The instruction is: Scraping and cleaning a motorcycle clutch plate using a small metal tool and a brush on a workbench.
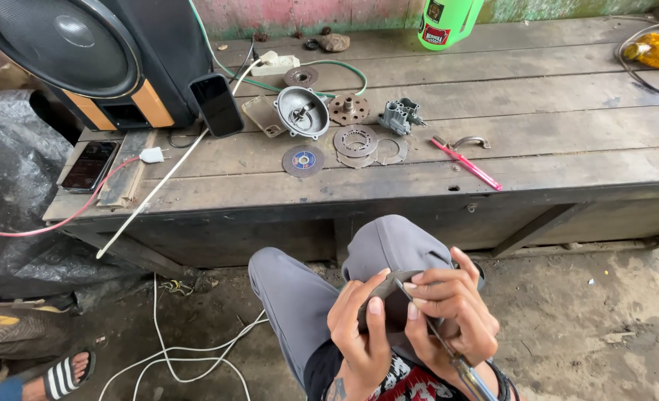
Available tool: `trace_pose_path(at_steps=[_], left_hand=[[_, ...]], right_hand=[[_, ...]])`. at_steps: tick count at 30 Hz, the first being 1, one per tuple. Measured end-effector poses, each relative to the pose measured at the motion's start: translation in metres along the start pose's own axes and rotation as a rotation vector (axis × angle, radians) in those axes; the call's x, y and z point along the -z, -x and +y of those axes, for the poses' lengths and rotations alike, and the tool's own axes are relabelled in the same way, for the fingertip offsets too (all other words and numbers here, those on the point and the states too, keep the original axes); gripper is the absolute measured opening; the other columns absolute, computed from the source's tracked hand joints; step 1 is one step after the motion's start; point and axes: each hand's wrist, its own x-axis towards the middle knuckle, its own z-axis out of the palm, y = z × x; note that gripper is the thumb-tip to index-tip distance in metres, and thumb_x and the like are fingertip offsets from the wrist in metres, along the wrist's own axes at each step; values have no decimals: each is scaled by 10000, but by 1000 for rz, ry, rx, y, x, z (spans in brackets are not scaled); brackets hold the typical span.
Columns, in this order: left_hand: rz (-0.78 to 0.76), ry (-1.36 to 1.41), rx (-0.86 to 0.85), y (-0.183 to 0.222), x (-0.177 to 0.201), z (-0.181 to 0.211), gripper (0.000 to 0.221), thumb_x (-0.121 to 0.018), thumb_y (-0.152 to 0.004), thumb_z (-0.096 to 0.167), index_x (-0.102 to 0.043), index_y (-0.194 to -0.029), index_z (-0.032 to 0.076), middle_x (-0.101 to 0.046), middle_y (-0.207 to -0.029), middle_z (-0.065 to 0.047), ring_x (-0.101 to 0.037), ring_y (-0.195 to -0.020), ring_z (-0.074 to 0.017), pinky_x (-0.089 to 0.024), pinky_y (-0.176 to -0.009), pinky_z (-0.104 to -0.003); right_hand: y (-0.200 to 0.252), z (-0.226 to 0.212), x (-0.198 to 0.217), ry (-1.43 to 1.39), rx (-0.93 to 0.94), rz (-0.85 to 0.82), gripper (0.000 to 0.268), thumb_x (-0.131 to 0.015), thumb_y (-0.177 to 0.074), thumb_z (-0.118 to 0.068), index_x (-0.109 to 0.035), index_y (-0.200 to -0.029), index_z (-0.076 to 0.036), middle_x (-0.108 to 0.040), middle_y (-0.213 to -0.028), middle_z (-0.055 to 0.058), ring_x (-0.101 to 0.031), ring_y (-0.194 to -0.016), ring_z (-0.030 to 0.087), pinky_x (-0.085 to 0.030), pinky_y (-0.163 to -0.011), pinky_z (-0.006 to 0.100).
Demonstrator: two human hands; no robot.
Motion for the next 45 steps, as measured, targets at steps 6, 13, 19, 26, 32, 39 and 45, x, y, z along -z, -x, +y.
trace_pose_path(at_steps=[6, 13, 19, 26, 32, 39, 45], left_hand=[[0, 0, 11, 2, 1, 1, 284, -501, -946, 85, -693, -1072, -83, -646, -757, -109, -470, -631, -157, -425, -582, -292], [20, -3, 11, 3, -1, -3, 285, -498, -935, 76, -696, -1069, -80, -627, -733, -98, -454, -621, -148, -412, -568, -285], [11, -6, 4, 1, -1, 1, 285, -505, -945, 91, -689, -1073, -85, -677, -780, -129, -511, -638, -172, -459, -589, -296], [28, -11, 14, 3, -1, -2, 278, -500, -929, 59, -696, -1072, -76, -609, -717, -89, -454, -619, -148, -408, -559, -284], [28, -11, -13, 2, -2, -2, 272, -517, -927, 88, -698, -1049, -74, -706, -794, -136, -537, -636, -173, -483, -598, -294], [47, -35, 23, 6, -3, -3, 284, -501, -926, 84, -704, -1044, -76, -659, -749, -109, -506, -628, -157, -456, -586, -283], [51, -19, -7, 6, -4, -6, 287, -495, -930, 80, -701, -1057, -75, -673, -762, -116, -506, -626, -162, -454, -585, -283]], right_hand=[[3, 0, 3, -1, -18, -17, 195, -676, -734, 4, -519, -699, -107, -715, -751, 58, -716, -841, 208, -407, -1198, 582], [7, 0, 2, -6, -21, 1, 193, -673, -723, 19, -524, -691, -99, -725, -757, 68, -710, -834, 210, -409, -1191, 583], [-4, -4, 1, 15, -3, -9, 176, -696, -746, -1, -548, -716, -91, -729, -791, 76, -717, -875, 224, -403, -1197, 593], [11, 0, 2, 0, -17, 11, 187, -682, -721, 8, -534, -697, -103, -728, -756, 63, -714, -835, 209, -429, -1166, 602], [-1, -4, -1, 10, 13, 3, 172, -692, -754, -12, -548, -707, -95, -732, -777, 63, -719, -860, 215, -405, -1187, 589], [9, -2, 1, -4, -26, 20, 184, -685, -712, 12, -550, -684, -110, -730, -750, 42, -716, -836, 202, -424, -1170, 584], [0, -3, -2, -28, -20, 25, 185, -691, -718, -5, -543, -667, -103, -723, -749, 56, -722, -837, 209, -413, -1173, 569]])
